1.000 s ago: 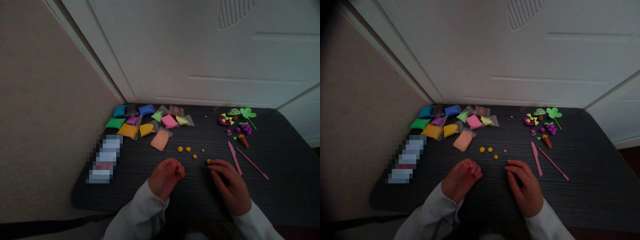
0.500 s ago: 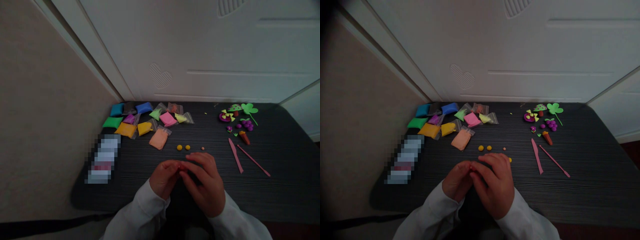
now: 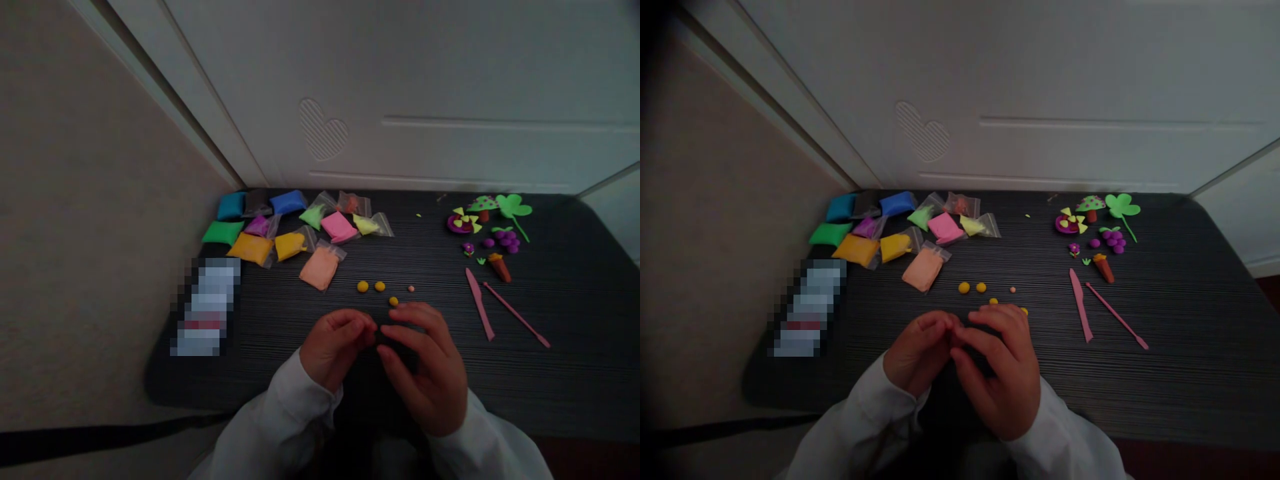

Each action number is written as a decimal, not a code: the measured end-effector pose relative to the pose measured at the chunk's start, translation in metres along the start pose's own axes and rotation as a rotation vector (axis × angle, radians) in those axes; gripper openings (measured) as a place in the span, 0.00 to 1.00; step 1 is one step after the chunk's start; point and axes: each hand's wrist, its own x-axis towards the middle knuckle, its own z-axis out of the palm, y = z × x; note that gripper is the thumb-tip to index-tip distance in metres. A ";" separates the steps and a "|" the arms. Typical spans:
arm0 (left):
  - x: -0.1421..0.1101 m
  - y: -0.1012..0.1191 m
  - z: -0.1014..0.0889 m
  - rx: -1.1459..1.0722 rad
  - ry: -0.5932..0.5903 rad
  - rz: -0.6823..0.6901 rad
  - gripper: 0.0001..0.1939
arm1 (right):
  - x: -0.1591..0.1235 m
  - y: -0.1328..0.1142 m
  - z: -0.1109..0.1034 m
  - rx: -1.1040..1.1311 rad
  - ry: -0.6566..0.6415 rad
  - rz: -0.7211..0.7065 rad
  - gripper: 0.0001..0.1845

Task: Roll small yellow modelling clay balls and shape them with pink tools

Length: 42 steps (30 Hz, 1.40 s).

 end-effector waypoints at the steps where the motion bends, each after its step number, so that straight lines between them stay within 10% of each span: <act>1: 0.000 0.000 -0.001 0.000 0.003 0.001 0.06 | 0.000 0.000 0.000 0.000 0.001 0.000 0.15; 42: -0.002 -0.003 0.002 -0.020 -0.071 0.060 0.09 | 0.001 0.001 0.004 -0.042 0.013 -0.001 0.15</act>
